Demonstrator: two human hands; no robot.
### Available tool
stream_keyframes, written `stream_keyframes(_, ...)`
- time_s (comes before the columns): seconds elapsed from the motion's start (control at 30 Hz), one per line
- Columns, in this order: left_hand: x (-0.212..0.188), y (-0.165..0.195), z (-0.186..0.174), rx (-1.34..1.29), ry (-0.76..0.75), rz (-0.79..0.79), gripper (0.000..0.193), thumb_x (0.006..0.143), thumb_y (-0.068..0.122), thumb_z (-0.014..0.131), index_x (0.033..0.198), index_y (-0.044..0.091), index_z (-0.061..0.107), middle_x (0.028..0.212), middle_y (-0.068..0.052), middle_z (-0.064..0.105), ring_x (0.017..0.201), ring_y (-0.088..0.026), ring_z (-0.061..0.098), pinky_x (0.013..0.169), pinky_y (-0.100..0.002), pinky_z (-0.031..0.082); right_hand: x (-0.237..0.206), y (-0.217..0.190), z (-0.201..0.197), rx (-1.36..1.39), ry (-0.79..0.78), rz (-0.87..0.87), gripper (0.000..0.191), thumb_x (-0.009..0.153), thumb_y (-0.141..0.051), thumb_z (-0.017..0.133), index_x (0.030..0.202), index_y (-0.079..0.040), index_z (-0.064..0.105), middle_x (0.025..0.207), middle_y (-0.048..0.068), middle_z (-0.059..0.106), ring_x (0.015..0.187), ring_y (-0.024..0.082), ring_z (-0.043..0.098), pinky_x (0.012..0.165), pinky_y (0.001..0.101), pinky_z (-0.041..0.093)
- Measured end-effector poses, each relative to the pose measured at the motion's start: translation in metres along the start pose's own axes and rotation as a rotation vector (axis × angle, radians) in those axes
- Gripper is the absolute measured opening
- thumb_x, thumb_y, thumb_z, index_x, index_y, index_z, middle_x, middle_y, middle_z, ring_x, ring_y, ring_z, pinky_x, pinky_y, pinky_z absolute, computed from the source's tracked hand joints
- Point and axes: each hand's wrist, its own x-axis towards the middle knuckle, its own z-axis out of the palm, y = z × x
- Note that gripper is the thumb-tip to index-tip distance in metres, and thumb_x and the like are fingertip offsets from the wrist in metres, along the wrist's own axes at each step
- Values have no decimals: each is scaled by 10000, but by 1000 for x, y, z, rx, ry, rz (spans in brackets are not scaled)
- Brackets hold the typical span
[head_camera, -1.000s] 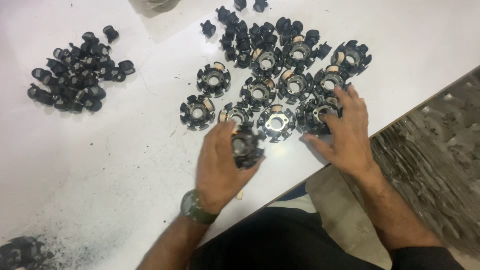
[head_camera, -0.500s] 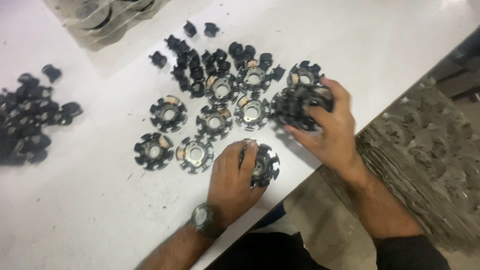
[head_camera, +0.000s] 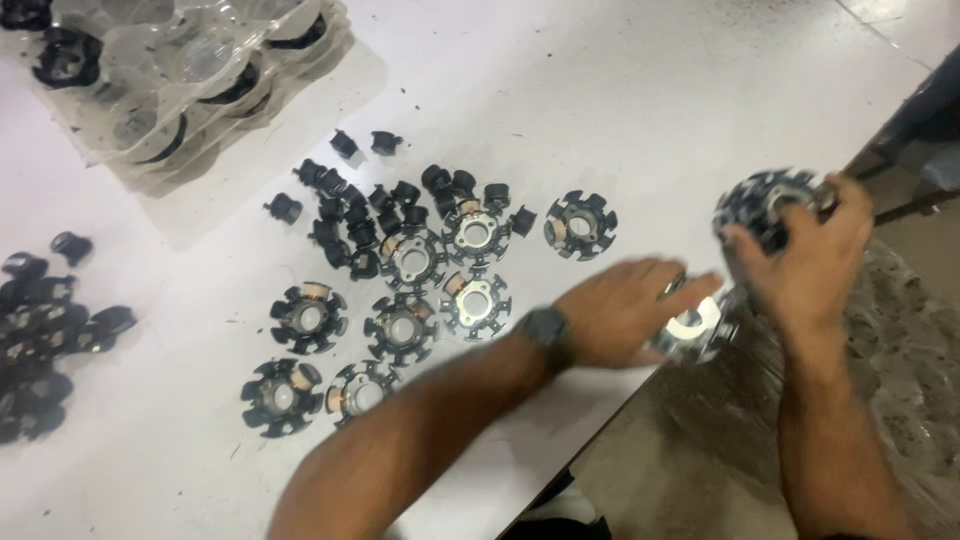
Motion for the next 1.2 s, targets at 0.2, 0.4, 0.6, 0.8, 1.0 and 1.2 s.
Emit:
stream_keyframes(0.2,28,-34,-53,363,272,-353,907,797,516,769,1509,96,399,1591,-260,313,1463,-427,345,1191,-597,256,80,19,-5,542,44,173,546,1013,-384,670,1383,-18,506,1547,282,314,1412,399,420,1078,478,455)
stream_keyframes(0.4,-97,-35,-72,407,244,-798,638,882,494,763,1234,-22,636,1456,-298,428,1398,-425,374,1180,-709,213,32,-84,24,462,-197,-410,478,878,-409,785,1196,-67,679,1527,268,459,1433,425,437,1156,558,413)
stream_keyframes(0.6,-97,-41,-77,372,397,-845,452,738,405,839,1046,79,784,1448,-230,444,1440,-450,265,1144,-704,177,32,-144,20,412,-387,-323,434,849,-377,813,1143,-74,714,1479,231,498,1359,426,504,1093,531,464)
stream_keyframes(0.8,-166,-19,-102,346,439,-703,366,771,357,836,1051,128,780,1502,-199,457,1487,-418,294,1215,-663,214,-1,-188,3,703,-295,-445,423,817,-393,818,1072,-76,703,1493,250,472,1373,395,483,1126,483,450)
stream_keyframes(1.0,-203,-29,-115,334,196,-884,468,718,349,833,1115,117,744,1510,-267,361,1452,-462,243,1148,-691,155,-14,-244,-6,551,-460,-667,490,690,-373,895,988,-17,740,1448,268,469,1325,419,463,1074,503,428)
stream_keyframes(1.2,-181,-38,-106,476,168,-924,392,718,363,826,1023,120,785,1486,-255,421,1478,-449,260,1192,-689,141,-30,-252,-16,538,-540,-485,483,691,-336,906,1014,-12,753,1392,234,506,1279,388,501,1055,478,469)
